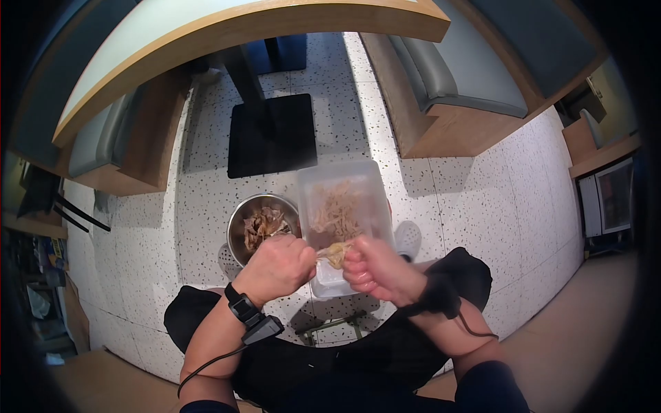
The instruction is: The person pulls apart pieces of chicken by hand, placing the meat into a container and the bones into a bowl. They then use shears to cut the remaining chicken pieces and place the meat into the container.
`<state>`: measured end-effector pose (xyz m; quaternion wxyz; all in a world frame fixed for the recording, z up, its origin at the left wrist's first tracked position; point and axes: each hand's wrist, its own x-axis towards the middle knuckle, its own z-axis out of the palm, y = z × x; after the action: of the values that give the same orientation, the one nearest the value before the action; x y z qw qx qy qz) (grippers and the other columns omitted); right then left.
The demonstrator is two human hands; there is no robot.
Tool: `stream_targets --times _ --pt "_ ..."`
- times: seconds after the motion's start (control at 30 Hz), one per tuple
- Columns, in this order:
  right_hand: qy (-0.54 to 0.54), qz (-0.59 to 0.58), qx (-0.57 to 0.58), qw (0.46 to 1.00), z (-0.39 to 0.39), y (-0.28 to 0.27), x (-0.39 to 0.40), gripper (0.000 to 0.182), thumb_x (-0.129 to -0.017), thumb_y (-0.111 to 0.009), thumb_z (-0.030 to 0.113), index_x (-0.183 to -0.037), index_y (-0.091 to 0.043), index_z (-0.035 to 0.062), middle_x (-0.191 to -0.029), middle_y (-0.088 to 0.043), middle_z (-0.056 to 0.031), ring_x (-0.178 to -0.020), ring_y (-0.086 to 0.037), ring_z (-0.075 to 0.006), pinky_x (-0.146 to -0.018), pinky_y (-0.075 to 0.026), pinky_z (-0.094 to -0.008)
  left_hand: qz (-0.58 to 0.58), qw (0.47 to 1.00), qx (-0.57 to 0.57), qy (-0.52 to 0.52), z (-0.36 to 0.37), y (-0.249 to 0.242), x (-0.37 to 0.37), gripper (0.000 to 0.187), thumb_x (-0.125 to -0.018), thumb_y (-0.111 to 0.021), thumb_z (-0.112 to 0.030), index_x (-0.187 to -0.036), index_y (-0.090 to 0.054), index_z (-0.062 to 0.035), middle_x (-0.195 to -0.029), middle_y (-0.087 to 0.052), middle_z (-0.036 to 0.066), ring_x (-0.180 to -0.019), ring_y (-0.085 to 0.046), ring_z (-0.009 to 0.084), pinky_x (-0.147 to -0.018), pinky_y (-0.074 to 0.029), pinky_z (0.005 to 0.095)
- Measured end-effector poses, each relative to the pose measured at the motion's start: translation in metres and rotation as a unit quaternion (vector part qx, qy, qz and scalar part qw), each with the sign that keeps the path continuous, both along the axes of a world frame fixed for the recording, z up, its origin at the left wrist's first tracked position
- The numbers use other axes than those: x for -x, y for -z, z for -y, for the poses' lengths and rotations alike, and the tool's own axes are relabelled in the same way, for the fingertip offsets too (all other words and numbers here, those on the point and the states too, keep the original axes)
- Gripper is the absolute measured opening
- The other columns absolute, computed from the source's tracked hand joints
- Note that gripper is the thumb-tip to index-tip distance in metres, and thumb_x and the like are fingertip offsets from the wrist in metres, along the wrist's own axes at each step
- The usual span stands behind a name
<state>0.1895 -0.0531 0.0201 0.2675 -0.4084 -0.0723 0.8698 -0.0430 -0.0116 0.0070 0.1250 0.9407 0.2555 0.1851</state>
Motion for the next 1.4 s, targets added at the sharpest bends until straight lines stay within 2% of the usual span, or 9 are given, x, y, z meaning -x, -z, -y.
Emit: stream_targets --times 0.3,0.4,0.47,0.77,0.83,0.93,1.07,1.13,1.4 --pt "0.152 0.137 -0.132 0.97 -0.021 -0.01 -0.045 0.026 -0.106 -0.043 0.02 -0.083 -0.049 0.0102 -0.066 -0.041 0.0054 -0.051 -0.031 -0.0051 -0.043 -0.027 -0.0216 -0.01 0.992 0.108 -0.058 -0.004 0.009 0.013 0.016 -0.084 -0.069 -0.012 -0.083 -0.056 -0.003 -0.076 -0.059 0.013 -0.071 -0.061 0.0325 -0.064 -0.052 0.0411" --pt "0.067 0.2 -0.193 0.958 -0.018 -0.004 -0.023 0.019 -0.106 -0.05 0.019 -0.1 -0.061 0.0049 -0.074 -0.05 0.0047 -0.059 -0.041 -0.0044 -0.049 -0.032 -0.0197 0.112 0.933 0.33 -0.093 0.0 0.016 0.006 0.012 -0.094 -0.064 -0.013 -0.093 -0.062 -0.0005 -0.083 -0.064 0.011 -0.077 -0.064 0.0268 -0.07 -0.052 0.0356" --pt "0.048 0.166 -0.199 0.965 -0.015 0.0 -0.024 0.024 -0.105 -0.053 0.018 -0.117 -0.064 0.002 -0.083 -0.055 0.0038 -0.066 -0.046 -0.004 -0.054 -0.035 -0.0182 0.29 0.771 0.54 -0.172 0.007 0.023 0.001 0.019 -0.102 -0.06 -0.016 -0.105 -0.065 0.0021 -0.092 -0.067 0.008 -0.085 -0.065 0.0174 -0.077 -0.052 0.0306" --pt "-0.038 0.207 -0.293 0.933 -0.019 0.009 -0.039 0.042 -0.097 -0.051 0.013 -0.135 -0.058 -0.0043 -0.1 -0.065 -0.0054 -0.079 -0.056 -0.0123 -0.071 -0.047 -0.027 0.361 0.666 0.64 -0.131 -0.006 0.007 -0.018 0.023 -0.097 -0.063 -0.011 -0.115 -0.064 0.0033 -0.107 -0.068 0.008 -0.094 -0.065 0.0138 -0.077 -0.053 0.0284" --pt "-0.256 0.423 -0.456 0.74 -0.017 0.016 -0.038 0.05 -0.094 -0.055 0.02 -0.137 -0.054 -0.0068 -0.113 -0.067 -0.0175 -0.093 -0.063 -0.0231 -0.08 -0.051 -0.0317 0.374 0.648 0.651 -0.127 -0.007 0.009 -0.019 0.023 -0.095 -0.063 -0.009 -0.115 -0.064 0.0033 -0.106 -0.068 0.008 -0.091 -0.065 0.0136 -0.077 -0.053 0.0283" --pt "-0.295 0.562 -0.482 0.604 0.0 0.026 -0.028 0.054 -0.094 -0.06 0.025 -0.138 -0.052 -0.006 -0.127 -0.062 -0.0247 -0.103 -0.065 -0.032 -0.087 -0.053 -0.0345 0.379 0.615 0.68 -0.123 -0.008 0.014 -0.02 0.024 -0.091 -0.06 -0.007 -0.112 -0.066 0.0037 -0.1 -0.068 0.008 -0.083 -0.062 0.0139 -0.074 -0.051 0.0286" --pt "-0.096 0.526 -0.521 0.666 -0.009 0.008 -0.017 0.052 -0.095 -0.064 0.022 -0.14 -0.053 -0.0022 -0.129 -0.061 -0.0214 -0.097 -0.067 -0.0301 -0.084 -0.054 -0.0333 0.373 0.54 0.752 -0.059 -0.005 0.012 -0.024 0.022 -0.087 -0.056 -0.006 -0.103 -0.067 0.0037 -0.091 -0.066 0.008 -0.074 -0.058 0.0143 -0.069 -0.048 0.0291" --pt "0.018 0.372 -0.518 0.77 -0.013 -0.004 -0.015 0.045 -0.097 -0.064 0.017 -0.137 -0.056 -0.0016 -0.121 -0.063 -0.0199 -0.087 -0.066 -0.0267 -0.08 -0.055 -0.0328 0.363 0.528 0.766 -0.053 -0.002 0.009 -0.028 0.02 -0.087 -0.055 -0.006 -0.101 -0.067 0.0036 -0.089 -0.065 0.008 -0.072 -0.057 0.0144 -0.067 -0.047 0.0292" --pt "-0.07 0.388 -0.551 0.736 -0.021 -0.006 -0.022 0.019 -0.102 -0.056 0.014 -0.107 -0.064 -0.0032 -0.087 -0.064 -0.0136 -0.079 -0.063 -0.0214 -0.072 -0.051 -0.0338 0.294 0.559 0.773 -0.065 -0.001 -0.002 -0.035 0.013 -0.097 -0.06 -0.017 -0.09 -0.063 -0.0052 -0.076 -0.058 0.0 -0.063 -0.049 0.0069 -0.058 -0.04 0.0236"
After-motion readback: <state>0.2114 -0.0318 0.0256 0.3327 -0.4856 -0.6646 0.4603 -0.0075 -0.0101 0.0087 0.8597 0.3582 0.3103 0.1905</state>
